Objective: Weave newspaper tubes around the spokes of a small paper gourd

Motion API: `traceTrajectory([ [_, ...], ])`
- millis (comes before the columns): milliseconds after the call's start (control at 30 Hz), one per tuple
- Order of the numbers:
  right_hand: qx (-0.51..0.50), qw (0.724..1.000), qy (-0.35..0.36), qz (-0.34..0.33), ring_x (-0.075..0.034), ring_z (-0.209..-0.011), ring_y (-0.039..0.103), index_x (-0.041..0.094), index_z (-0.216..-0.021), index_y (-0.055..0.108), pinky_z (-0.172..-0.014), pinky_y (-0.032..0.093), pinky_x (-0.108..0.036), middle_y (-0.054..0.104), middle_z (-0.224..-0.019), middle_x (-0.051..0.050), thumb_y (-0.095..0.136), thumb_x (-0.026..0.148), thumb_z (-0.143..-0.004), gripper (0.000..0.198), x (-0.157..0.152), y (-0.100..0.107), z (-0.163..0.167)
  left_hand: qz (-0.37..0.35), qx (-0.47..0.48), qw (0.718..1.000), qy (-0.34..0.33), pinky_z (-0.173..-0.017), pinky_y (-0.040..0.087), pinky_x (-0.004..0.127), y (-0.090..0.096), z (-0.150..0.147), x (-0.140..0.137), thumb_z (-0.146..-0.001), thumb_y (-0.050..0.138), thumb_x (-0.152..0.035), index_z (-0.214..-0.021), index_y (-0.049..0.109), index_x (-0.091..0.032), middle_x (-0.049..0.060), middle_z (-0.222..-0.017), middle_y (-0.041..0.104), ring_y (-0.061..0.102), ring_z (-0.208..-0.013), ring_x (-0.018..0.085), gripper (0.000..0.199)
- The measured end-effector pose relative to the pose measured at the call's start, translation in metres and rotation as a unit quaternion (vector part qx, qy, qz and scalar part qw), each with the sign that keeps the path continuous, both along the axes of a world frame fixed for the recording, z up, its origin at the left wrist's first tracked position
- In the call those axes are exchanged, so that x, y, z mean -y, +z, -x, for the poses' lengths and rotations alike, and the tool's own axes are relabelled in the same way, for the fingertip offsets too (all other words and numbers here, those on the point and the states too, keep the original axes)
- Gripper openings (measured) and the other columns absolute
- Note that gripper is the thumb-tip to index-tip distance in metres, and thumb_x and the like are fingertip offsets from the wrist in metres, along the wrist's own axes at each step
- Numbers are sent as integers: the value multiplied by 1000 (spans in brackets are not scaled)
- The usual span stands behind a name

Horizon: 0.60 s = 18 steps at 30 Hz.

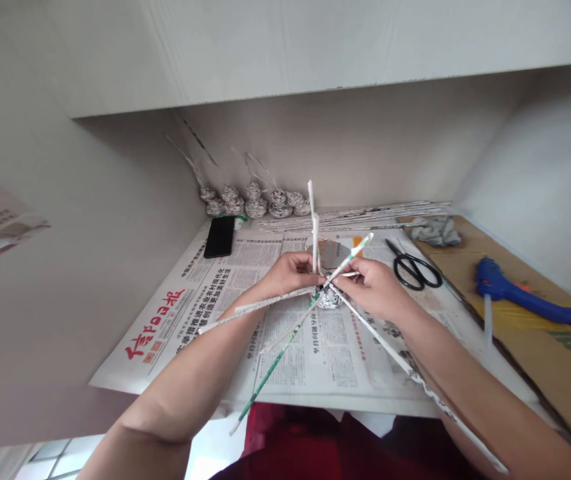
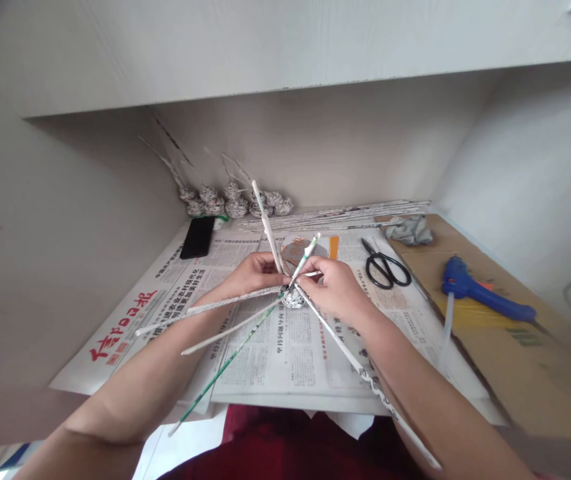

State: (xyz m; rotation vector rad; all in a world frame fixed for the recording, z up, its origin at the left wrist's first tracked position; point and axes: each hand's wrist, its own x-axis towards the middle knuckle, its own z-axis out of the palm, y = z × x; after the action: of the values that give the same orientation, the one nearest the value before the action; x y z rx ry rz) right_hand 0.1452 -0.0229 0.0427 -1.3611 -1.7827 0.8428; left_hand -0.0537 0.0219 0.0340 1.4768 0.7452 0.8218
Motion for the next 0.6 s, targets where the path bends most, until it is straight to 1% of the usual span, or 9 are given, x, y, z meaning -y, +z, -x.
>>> traceTrajectory([
  [67,-5,1000,5,6,-17,-64,66,20,-83,68,-58,48,-27,73,-76,-2,65,34,-78,14,-2,-3,-2,-14,10,1000,2,-72,50,28,2,-2,1,-59,83,-26,-80,70,-10,4,-78,71,63,-70,13,30],
  [133,2,1000,-7,4,-17,-64,65,20,-82,69,-57,48,-27,73,-76,-3,66,37,-77,17,-3,-4,-3,-24,25,999,12,-71,49,27,5,-4,3,-58,84,-25,-76,68,-10,2,-73,69,61,-67,12,27],
  [233,-24,999,-27,25,-17,-61,64,20,-81,68,-52,45,-27,71,-73,-4,67,41,-77,22,-4,-3,-3,-15,45,999,13,-71,49,27,8,-5,5,-57,83,-22,-72,67,-11,1,-69,68,60,-65,11,25],
  [300,-70,996,-13,48,-16,-61,63,19,-82,67,-52,46,-27,71,-73,-4,66,42,-78,23,-4,-1,-2,-4,45,999,23,-71,49,27,7,-4,5,-57,83,-21,-75,67,-11,2,-71,69,61,-66,12,26],
  [367,-96,994,18,53,-16,-63,64,19,-83,67,-56,48,-27,70,-74,-4,66,41,-78,22,-3,1,1,-2,26,998,50,-70,49,27,4,-2,3,-57,83,-21,-79,68,-11,2,-74,69,62,-67,12,30],
  [467,-71,996,40,30,-15,-67,63,19,-84,69,-62,49,-28,71,-78,-4,67,37,-77,19,0,5,7,-4,-11,997,79,-67,49,26,0,1,-1,-57,82,-21,-86,69,-10,3,-77,70,62,-66,13,33],
  [600,-48,999,-6,-19,-16,-69,63,21,-80,69,-64,49,-29,70,-77,-3,72,38,-73,19,5,5,16,-3,-34,997,68,-68,49,25,2,1,0,-61,78,-20,-89,70,-10,5,-81,71,63,-69,13,30],
])
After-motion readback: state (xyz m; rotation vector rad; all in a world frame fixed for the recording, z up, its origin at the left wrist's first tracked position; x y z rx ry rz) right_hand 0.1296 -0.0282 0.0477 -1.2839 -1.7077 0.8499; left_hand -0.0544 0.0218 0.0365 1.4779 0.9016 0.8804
